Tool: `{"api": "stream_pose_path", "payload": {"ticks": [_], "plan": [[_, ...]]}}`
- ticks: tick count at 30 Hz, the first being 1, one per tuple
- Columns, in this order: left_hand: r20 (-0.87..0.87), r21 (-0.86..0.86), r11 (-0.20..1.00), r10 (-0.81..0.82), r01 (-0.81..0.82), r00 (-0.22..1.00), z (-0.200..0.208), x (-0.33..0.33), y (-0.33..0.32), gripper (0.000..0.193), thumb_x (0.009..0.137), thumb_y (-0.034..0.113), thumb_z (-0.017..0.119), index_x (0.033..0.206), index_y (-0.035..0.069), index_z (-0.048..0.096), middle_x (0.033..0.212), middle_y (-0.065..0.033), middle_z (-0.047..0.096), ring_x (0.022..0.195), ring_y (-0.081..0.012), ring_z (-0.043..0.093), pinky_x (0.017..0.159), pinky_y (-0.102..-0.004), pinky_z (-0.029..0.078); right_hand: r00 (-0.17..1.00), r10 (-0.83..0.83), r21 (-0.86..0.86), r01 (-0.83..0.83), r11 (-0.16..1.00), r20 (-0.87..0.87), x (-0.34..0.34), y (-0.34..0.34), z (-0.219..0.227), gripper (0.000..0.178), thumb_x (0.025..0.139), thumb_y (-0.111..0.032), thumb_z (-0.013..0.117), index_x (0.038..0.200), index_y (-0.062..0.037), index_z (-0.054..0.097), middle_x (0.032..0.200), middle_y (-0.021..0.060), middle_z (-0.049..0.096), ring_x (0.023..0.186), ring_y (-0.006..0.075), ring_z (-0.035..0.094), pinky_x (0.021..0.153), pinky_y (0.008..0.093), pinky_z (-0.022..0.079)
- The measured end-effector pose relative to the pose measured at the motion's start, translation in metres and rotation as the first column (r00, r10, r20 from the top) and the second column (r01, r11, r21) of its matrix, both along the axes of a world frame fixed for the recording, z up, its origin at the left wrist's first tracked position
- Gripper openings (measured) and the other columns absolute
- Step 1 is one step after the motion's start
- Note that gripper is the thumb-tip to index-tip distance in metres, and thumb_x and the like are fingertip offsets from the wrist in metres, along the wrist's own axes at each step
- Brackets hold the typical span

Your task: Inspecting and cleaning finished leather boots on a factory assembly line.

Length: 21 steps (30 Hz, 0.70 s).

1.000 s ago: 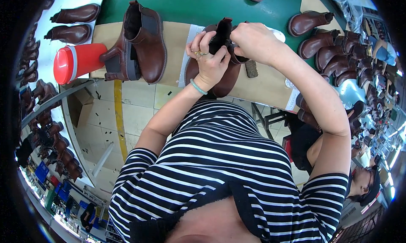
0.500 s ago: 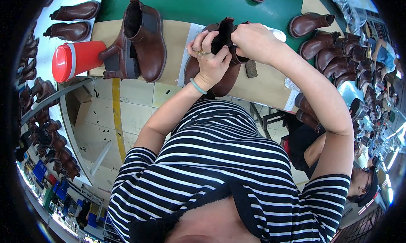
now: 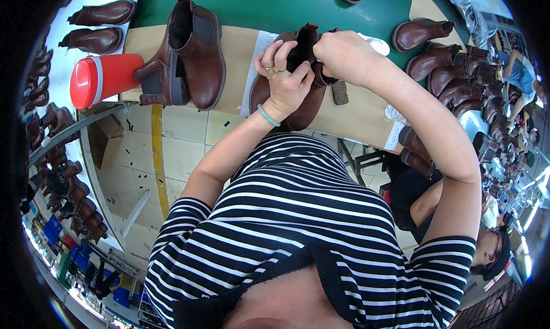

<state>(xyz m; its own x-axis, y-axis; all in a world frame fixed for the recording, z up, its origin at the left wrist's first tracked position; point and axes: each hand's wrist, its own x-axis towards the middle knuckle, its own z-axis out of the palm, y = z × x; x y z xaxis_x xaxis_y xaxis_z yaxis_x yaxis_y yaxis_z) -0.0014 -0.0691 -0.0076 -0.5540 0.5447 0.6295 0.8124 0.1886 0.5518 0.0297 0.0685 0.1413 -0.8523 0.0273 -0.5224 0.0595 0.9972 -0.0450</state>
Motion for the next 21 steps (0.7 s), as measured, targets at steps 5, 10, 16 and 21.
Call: {"api": "stream_pose_path", "payload": {"ticks": [5,10,16,21], "plan": [[-0.002,-0.001,1.0,-0.003,0.003,1.0,0.001,-0.001,-0.001,0.014,0.06,0.014,0.075,0.068,0.019,0.065,0.125,-0.0038,0.05,0.122,-0.0287,0.039,0.095,-0.0495,0.024,1.0,0.004,0.0,-0.004,1.0,-0.019,0.001,0.0,0.0,0.01,0.066,-0.005,0.066,0.072,0.0021,0.067,0.077,0.017,0.066,0.075,0.0318,0.067,0.067,0.0402,0.055],[0.018,-0.008,1.0,-0.011,0.011,1.0,0.001,-0.001,-0.002,0.015,0.06,0.014,0.075,0.069,0.019,0.065,0.125,-0.0037,0.05,0.123,-0.0288,0.038,0.096,-0.0497,0.023,1.0,-0.013,-0.009,0.013,1.0,0.004,0.002,-0.001,0.0,0.01,0.066,-0.006,0.066,0.073,0.0021,0.067,0.076,0.0173,0.066,0.076,0.0321,0.067,0.067,0.0403,0.055],[0.025,0.002,1.0,-0.013,0.013,1.0,0.002,0.0,-0.001,0.015,0.06,0.014,0.076,0.07,0.019,0.066,0.125,-0.004,0.05,0.122,-0.0293,0.039,0.096,-0.0498,0.024,1.0,-0.026,-0.021,0.026,0.999,-0.013,0.006,0.003,-0.004,0.01,0.068,-0.007,0.067,0.072,0.0019,0.067,0.075,0.0176,0.066,0.077,0.0326,0.066,0.068,0.0404,0.055],[0.03,0.0,1.0,-0.017,0.017,0.999,0.002,0.0,-0.001,0.015,0.06,0.014,0.076,0.07,0.019,0.065,0.125,-0.0039,0.05,0.122,-0.0293,0.039,0.095,-0.0493,0.024,0.998,-0.035,-0.024,0.033,0.999,-0.044,0.012,0.004,-0.005,0.011,0.069,-0.01,0.068,0.073,0.0012,0.067,0.075,0.0184,0.065,0.077,0.0336,0.066,0.068,0.041,0.054]]}}
